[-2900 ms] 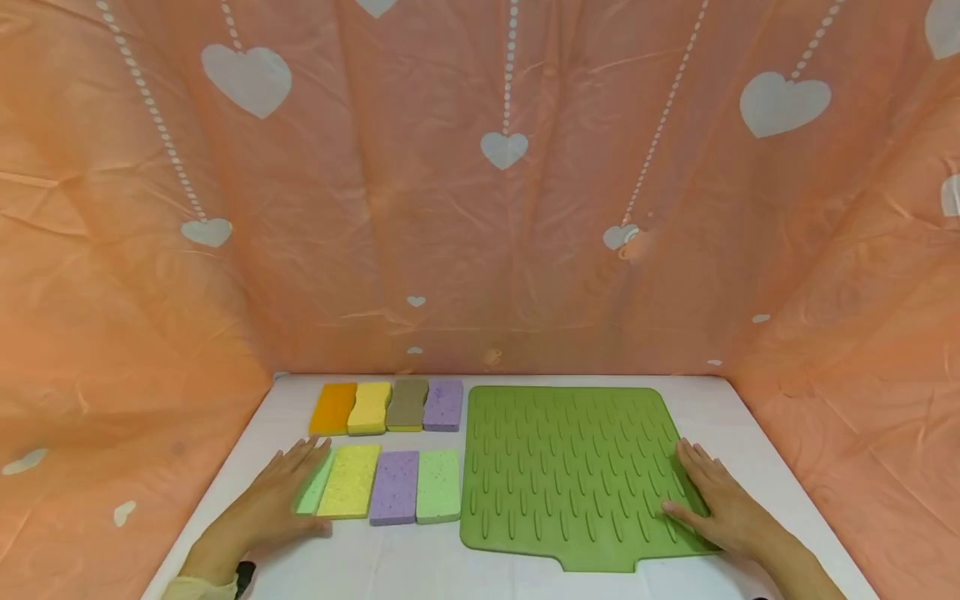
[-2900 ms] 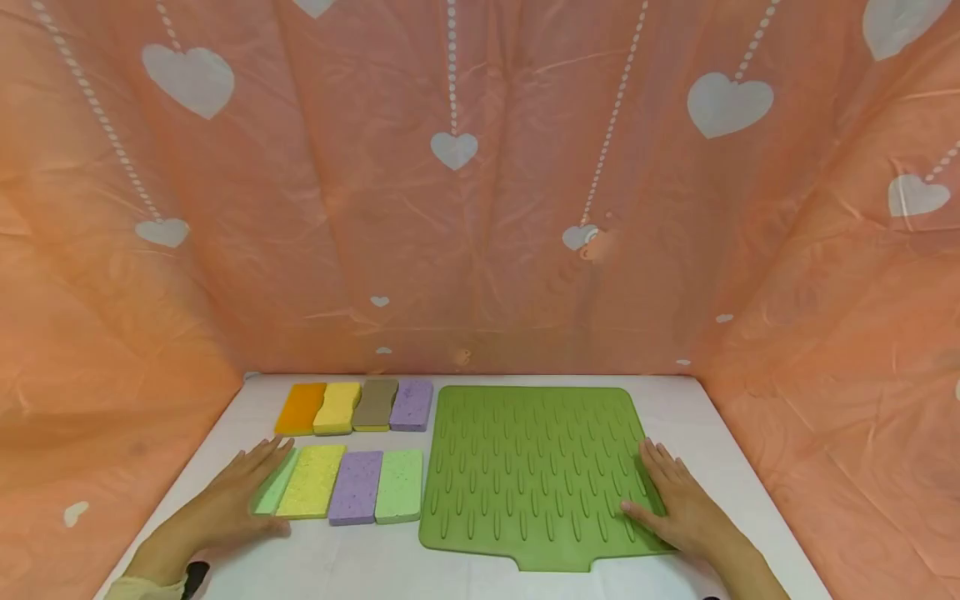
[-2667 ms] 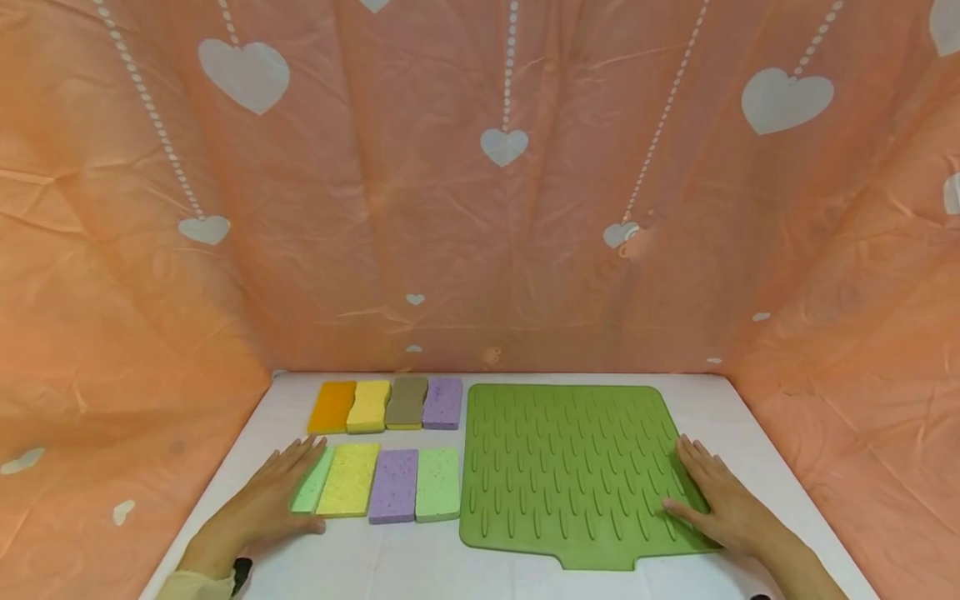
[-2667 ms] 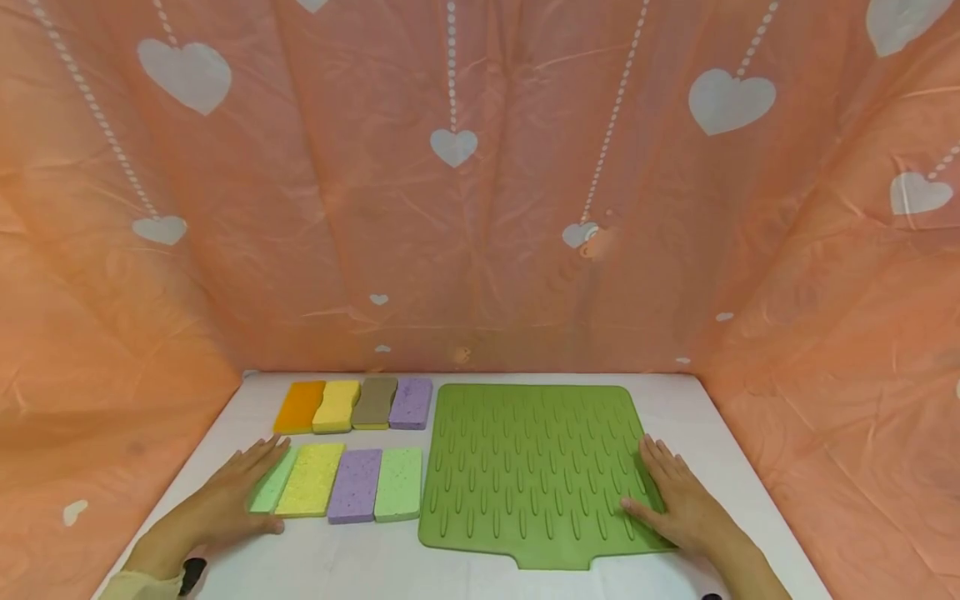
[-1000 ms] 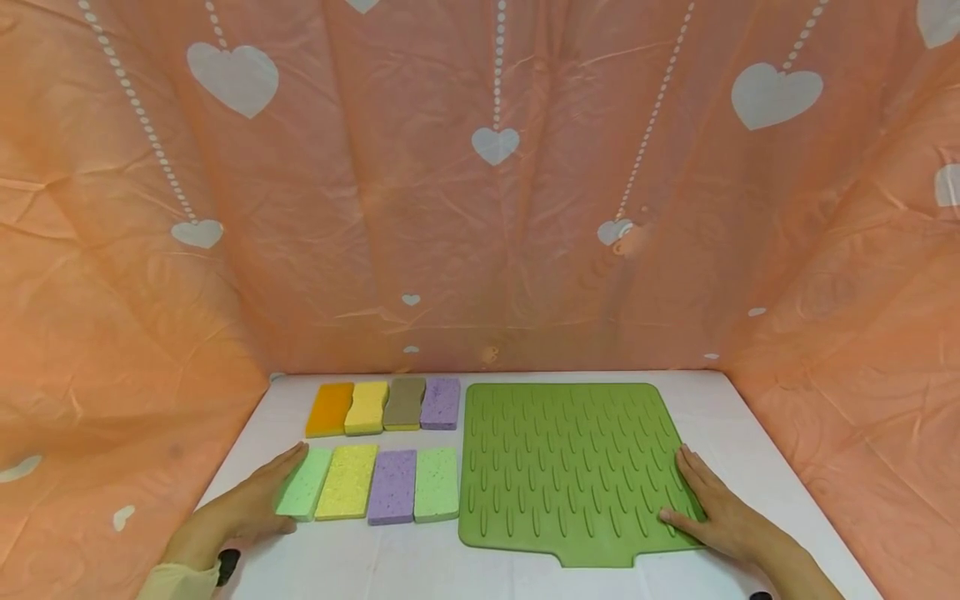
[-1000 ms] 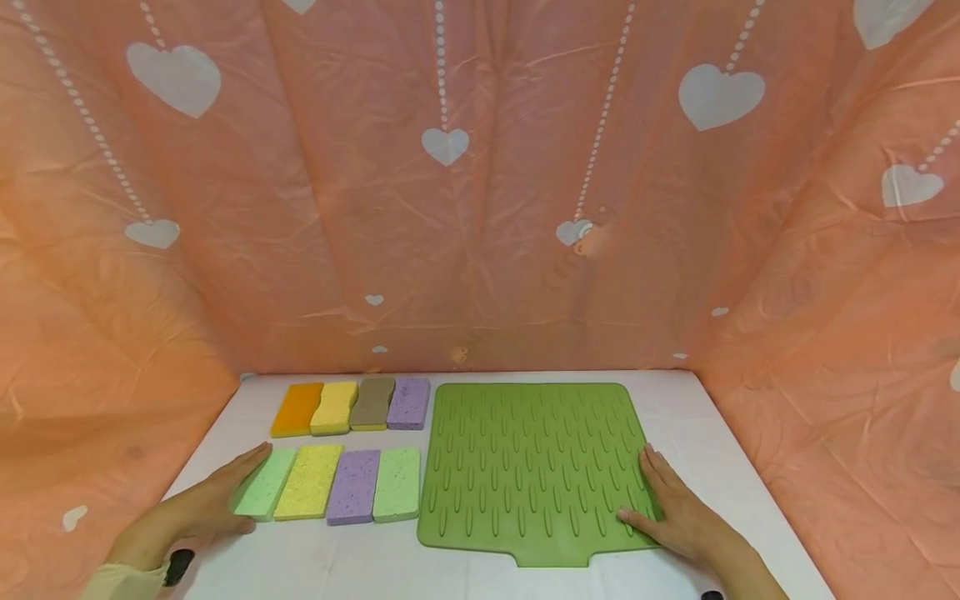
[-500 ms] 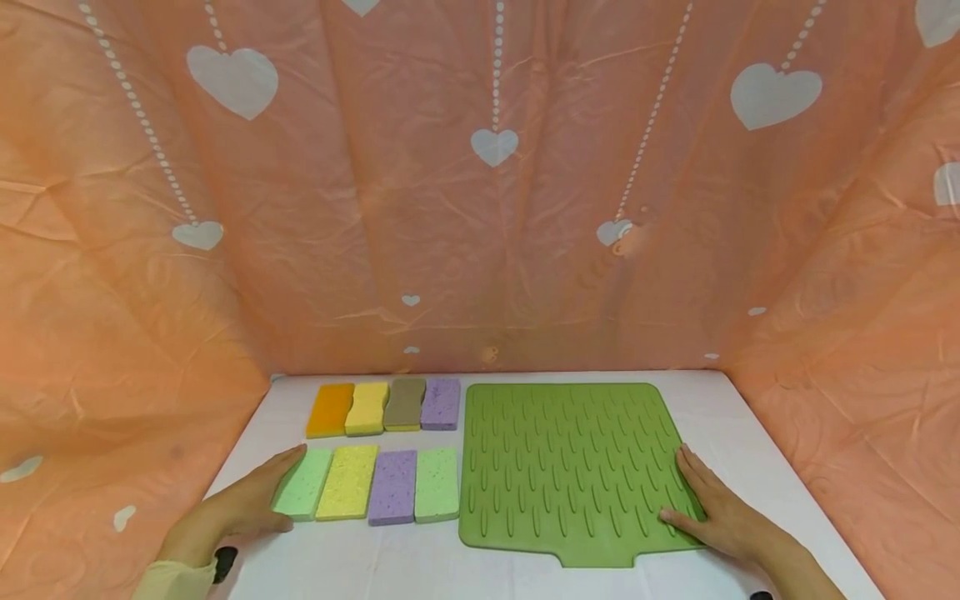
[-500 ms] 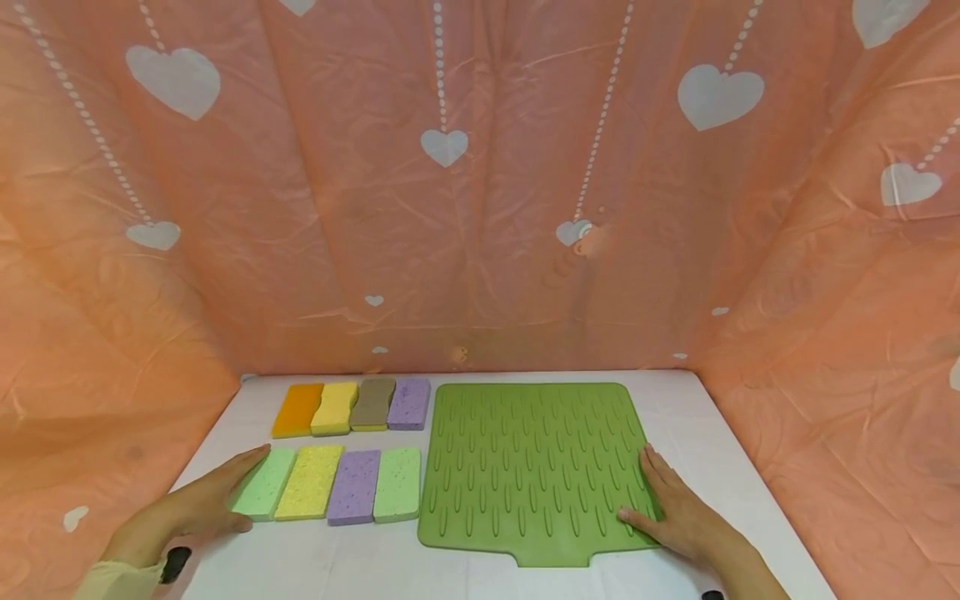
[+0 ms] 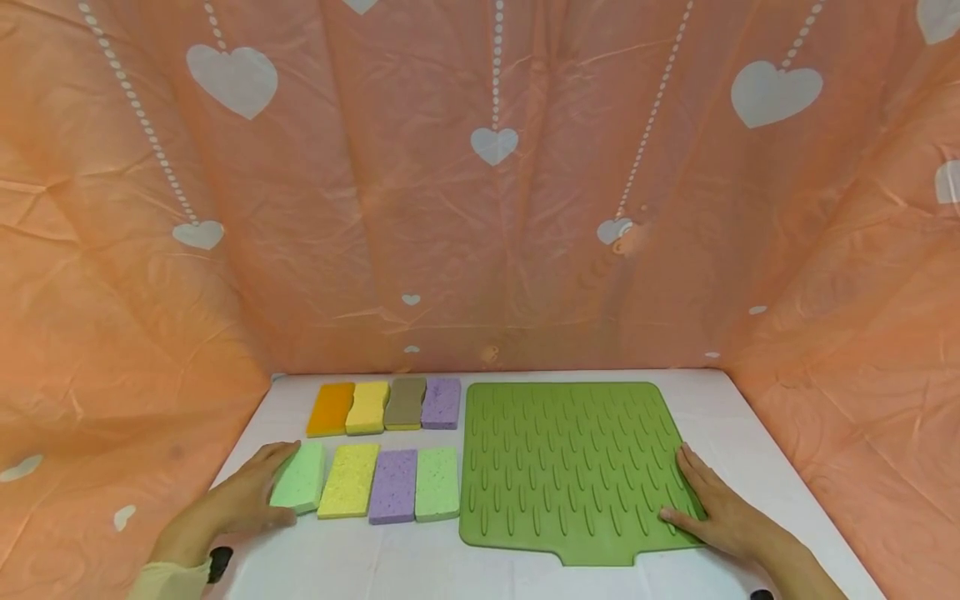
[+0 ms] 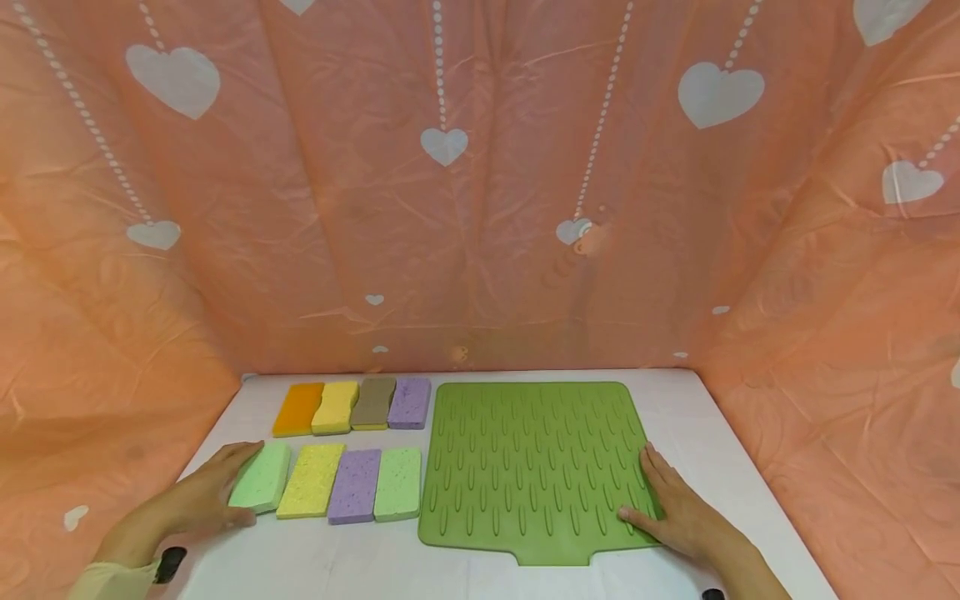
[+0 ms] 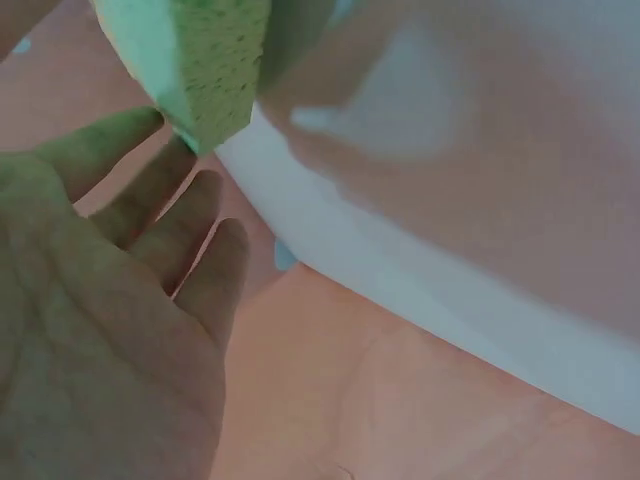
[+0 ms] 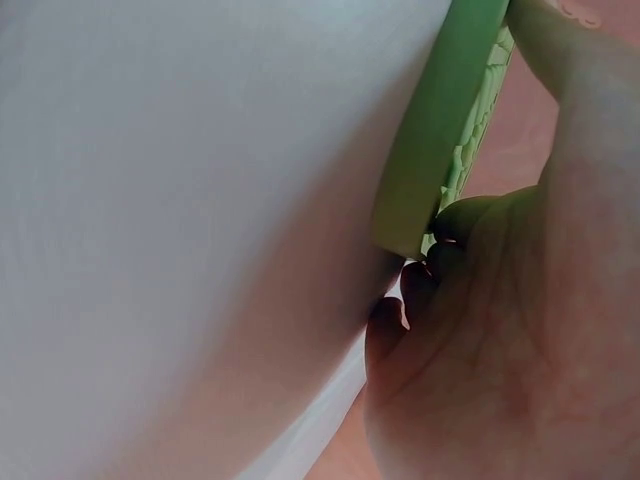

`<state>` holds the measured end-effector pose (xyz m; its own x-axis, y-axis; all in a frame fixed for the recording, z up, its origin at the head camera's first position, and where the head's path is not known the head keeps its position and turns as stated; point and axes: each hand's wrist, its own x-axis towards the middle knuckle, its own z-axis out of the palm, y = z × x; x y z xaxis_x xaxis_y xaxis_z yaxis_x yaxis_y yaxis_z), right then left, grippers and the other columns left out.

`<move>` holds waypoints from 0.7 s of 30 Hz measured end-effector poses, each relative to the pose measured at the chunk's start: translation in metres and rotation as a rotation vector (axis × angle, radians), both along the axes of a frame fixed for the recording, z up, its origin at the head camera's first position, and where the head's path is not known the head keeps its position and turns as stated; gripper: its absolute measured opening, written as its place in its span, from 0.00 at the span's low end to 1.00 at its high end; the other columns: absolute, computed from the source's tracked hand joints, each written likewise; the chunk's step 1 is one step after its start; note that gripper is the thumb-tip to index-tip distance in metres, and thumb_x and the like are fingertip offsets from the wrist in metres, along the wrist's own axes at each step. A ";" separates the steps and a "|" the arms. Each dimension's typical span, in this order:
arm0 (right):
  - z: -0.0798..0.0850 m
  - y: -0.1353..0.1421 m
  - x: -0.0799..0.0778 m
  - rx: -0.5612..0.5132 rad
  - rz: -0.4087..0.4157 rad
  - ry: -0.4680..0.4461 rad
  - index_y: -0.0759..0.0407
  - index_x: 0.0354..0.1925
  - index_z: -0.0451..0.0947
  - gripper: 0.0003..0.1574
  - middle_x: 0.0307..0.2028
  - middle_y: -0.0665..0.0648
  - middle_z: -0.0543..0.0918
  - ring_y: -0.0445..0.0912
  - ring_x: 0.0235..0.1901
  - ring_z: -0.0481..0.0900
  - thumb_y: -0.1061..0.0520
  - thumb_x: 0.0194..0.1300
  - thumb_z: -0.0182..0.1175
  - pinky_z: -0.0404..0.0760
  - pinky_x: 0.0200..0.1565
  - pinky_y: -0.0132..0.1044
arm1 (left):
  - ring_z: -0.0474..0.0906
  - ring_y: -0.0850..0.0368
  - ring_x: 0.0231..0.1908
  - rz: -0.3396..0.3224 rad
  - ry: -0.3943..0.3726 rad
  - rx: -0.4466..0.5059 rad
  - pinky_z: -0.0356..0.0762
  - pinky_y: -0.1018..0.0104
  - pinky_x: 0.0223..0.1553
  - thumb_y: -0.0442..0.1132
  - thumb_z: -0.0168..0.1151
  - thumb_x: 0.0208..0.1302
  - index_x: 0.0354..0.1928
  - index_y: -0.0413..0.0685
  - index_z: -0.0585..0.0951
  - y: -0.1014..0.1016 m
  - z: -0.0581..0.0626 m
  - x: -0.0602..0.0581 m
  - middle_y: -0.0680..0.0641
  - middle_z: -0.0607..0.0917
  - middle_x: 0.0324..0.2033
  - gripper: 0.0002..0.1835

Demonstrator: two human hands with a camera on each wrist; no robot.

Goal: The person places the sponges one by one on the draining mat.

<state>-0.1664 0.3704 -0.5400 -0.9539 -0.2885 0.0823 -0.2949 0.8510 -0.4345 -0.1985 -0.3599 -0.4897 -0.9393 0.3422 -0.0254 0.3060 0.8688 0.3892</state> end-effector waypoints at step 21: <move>0.000 -0.001 0.001 0.012 -0.005 0.016 0.72 0.84 0.49 0.67 0.82 0.75 0.52 0.77 0.76 0.58 0.35 0.70 0.70 0.29 0.57 0.06 | 0.65 0.28 0.68 -0.034 0.125 0.113 0.71 0.27 0.66 0.53 0.85 0.56 0.78 0.25 0.63 0.042 0.006 -0.018 0.25 0.64 0.69 0.59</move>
<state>-0.1657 0.3693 -0.5405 -0.9540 -0.2847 0.0944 -0.2975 0.8578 -0.4192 -0.2164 -0.3184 -0.4833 -0.9206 0.3678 0.1314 0.3866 0.8100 0.4409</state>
